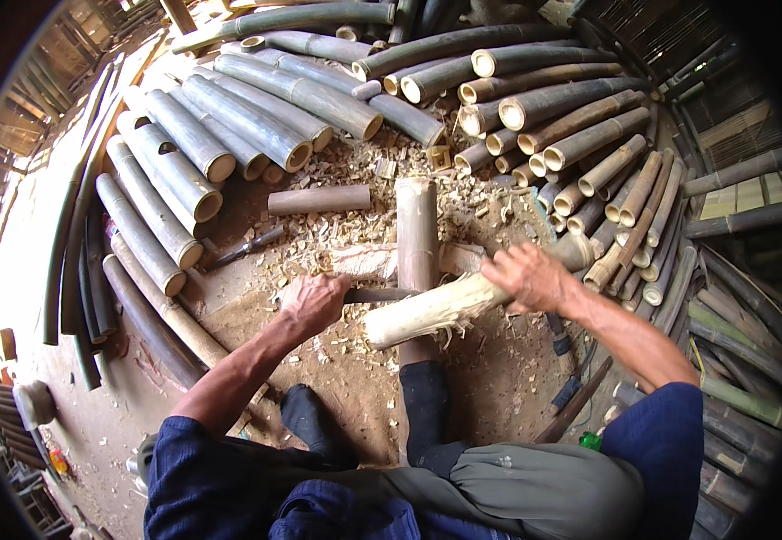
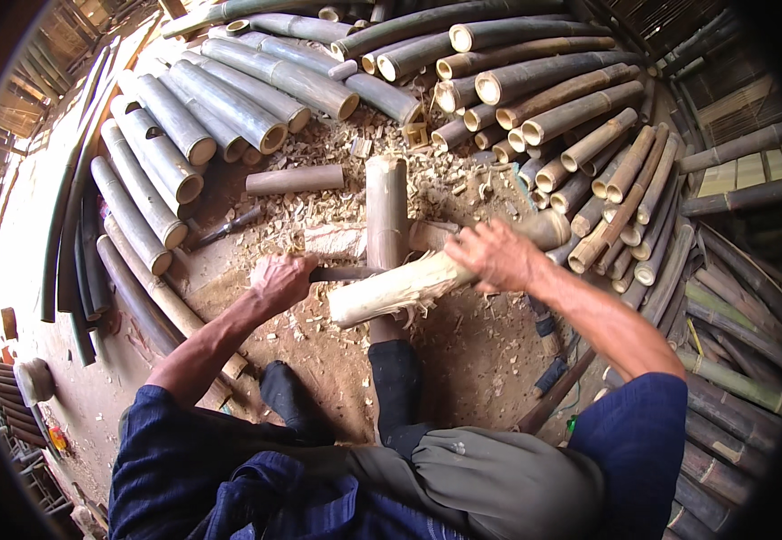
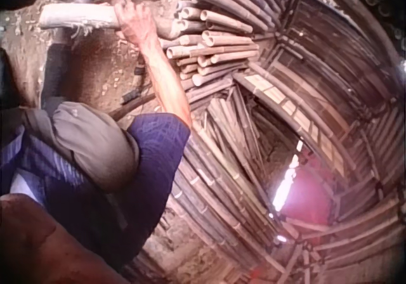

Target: The person carves and shapes a bamboo pole using a machete and a hand knife while sitting in a workshop filled with bamboo logs.

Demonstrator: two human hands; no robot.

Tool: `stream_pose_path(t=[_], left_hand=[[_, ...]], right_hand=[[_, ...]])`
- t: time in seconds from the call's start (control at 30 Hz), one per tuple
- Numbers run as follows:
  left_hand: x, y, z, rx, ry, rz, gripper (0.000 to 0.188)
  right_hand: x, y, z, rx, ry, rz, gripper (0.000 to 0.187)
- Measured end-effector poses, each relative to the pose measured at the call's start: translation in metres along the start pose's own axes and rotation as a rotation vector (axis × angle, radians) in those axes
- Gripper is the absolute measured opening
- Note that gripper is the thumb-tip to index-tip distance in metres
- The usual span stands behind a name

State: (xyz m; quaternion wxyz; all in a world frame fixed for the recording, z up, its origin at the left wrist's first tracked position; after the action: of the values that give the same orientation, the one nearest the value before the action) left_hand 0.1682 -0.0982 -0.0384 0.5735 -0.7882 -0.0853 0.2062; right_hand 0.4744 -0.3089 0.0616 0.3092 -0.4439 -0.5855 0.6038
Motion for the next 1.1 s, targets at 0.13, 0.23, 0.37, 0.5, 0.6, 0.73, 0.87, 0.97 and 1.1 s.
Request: stream_pose_path(t=[0.13, 0.23, 0.37, 0.5, 0.6, 0.73, 0.87, 0.97, 1.1], left_hand=[[-0.011, 0.002, -0.001, -0.062, -0.013, -0.203, 0.005], [-0.031, -0.008, -0.007, -0.123, -0.033, -0.207, 0.009], [-0.035, -0.005, -0.006, -0.238, -0.023, -0.180, 0.017], [-0.024, -0.024, -0.014, -0.168, -0.059, -0.081, 0.028], [-0.021, -0.025, -0.011, -0.171, -0.079, -0.115, 0.035], [-0.020, -0.028, -0.014, -0.189, -0.062, -0.141, 0.036], [-0.022, -0.026, -0.015, -0.189, -0.027, -0.133, 0.035], [-0.019, -0.022, -0.013, -0.174, -0.058, -0.128, 0.035], [-0.016, -0.017, -0.010, -0.161, -0.061, -0.107, 0.031]], right_hand=[[0.000, -0.015, 0.048, 0.167, -0.201, -0.161, 0.074], [0.001, -0.039, 0.091, 0.123, -0.337, -0.362, 0.071], [-0.006, -0.059, 0.101, 0.240, -0.246, -0.162, 0.087], [-0.011, -0.052, 0.089, 0.364, -0.108, -0.110, 0.103], [-0.005, -0.056, 0.084, 0.371, -0.085, -0.131, 0.105], [-0.005, -0.056, 0.083, 0.370, -0.079, -0.123, 0.106], [-0.005, -0.052, 0.086, 0.366, -0.096, -0.114, 0.106], [-0.005, -0.049, 0.090, 0.358, -0.093, -0.090, 0.107], [-0.004, -0.050, 0.089, 0.336, -0.096, -0.071, 0.106]])
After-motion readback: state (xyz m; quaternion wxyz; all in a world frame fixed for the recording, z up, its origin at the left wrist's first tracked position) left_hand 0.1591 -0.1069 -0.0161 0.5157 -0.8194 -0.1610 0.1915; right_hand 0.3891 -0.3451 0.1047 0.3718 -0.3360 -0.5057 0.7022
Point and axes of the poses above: each hand's wrist, its own x-axis towards the middle knuckle, its own y-axis out of the palm, z = x × y, the point moved 3 cm from there along x, towards the middle knuckle, and after that the axes turned 8 degrees about -z, right-handed, at the moved point
